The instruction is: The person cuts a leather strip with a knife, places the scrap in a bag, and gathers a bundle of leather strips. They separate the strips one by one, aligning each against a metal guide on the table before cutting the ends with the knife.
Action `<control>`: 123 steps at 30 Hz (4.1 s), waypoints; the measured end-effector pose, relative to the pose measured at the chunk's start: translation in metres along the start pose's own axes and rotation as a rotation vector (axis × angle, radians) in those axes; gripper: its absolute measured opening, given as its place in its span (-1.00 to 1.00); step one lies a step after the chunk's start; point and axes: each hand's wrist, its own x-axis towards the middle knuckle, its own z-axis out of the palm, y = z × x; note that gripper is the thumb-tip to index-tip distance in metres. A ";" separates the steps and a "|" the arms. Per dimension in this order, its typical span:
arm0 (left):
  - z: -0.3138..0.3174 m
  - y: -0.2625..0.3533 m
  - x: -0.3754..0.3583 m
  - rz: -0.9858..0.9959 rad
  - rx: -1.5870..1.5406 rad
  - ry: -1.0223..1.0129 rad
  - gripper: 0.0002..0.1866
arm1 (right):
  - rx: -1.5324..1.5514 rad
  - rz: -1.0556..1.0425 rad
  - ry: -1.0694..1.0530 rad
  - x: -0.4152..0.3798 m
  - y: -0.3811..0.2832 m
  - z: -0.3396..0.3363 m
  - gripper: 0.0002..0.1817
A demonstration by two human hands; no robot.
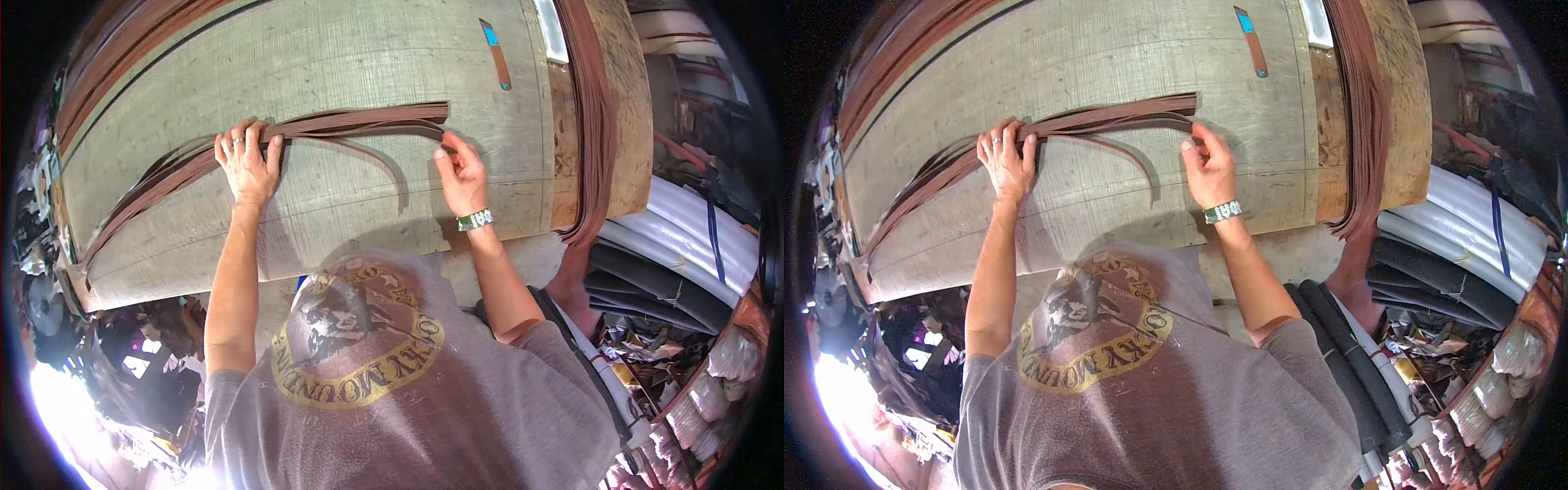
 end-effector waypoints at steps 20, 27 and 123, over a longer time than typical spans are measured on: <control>0.004 -0.002 0.000 0.008 0.008 -0.007 -0.57 | -0.144 -0.105 -0.050 0.051 -0.007 0.025 -0.74; 0.002 0.000 0.000 0.006 0.020 -0.006 -0.57 | 0.149 0.231 -0.219 0.070 -0.014 0.011 -0.78; -0.087 -0.916 0.072 -0.411 -0.279 -0.010 -0.39 | -1.254 -0.580 0.058 0.198 -0.206 0.212 -0.37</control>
